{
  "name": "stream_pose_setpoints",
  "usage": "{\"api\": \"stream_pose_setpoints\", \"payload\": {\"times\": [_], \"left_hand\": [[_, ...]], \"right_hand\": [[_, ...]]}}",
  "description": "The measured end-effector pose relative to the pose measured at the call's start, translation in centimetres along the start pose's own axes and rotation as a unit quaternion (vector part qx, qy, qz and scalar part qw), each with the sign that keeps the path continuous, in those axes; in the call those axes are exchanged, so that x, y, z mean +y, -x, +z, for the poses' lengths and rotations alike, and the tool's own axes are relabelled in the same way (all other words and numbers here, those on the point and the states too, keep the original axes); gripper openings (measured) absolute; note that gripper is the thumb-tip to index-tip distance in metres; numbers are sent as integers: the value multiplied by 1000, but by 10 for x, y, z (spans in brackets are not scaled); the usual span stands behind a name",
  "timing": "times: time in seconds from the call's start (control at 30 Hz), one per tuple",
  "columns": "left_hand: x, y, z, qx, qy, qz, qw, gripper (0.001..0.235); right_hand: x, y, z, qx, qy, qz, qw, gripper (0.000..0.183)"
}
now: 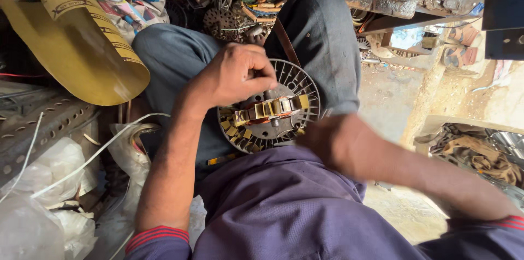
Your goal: The person inserts small pieces of yellow insulation paper into the slots of an electric motor stator by hand and trims the paper with scissors.
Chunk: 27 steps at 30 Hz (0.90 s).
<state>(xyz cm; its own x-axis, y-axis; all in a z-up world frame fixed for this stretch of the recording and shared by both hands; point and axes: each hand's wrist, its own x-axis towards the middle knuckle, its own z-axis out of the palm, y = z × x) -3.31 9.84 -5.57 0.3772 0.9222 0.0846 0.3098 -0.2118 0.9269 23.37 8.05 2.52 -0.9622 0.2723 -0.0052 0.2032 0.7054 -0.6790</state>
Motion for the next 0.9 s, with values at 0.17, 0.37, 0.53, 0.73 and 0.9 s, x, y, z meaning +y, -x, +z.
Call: {"api": "stream_pose_setpoints", "payload": {"times": [0.17, 0.37, 0.53, 0.73, 0.9], "left_hand": [[57, 61, 25, 120, 24, 58, 991, 11], [76, 69, 41, 206, -254, 149, 933, 13], [42, 11, 33, 187, -3, 75, 980, 21], [35, 2, -6, 72, -35, 19, 997, 12], [75, 76, 38, 107, -255, 175, 945, 11]], "right_hand": [[-8, 4, -17, 32, -103, -172, 979, 31], [112, -62, 4, 145, -94, 14, 985, 11], [105, -15, -15, 148, 99, 220, 959, 14], [11, -22, 8, -307, 197, 38, 930, 15], [48, -32, -21, 49, 89, -81, 992, 24]]}}
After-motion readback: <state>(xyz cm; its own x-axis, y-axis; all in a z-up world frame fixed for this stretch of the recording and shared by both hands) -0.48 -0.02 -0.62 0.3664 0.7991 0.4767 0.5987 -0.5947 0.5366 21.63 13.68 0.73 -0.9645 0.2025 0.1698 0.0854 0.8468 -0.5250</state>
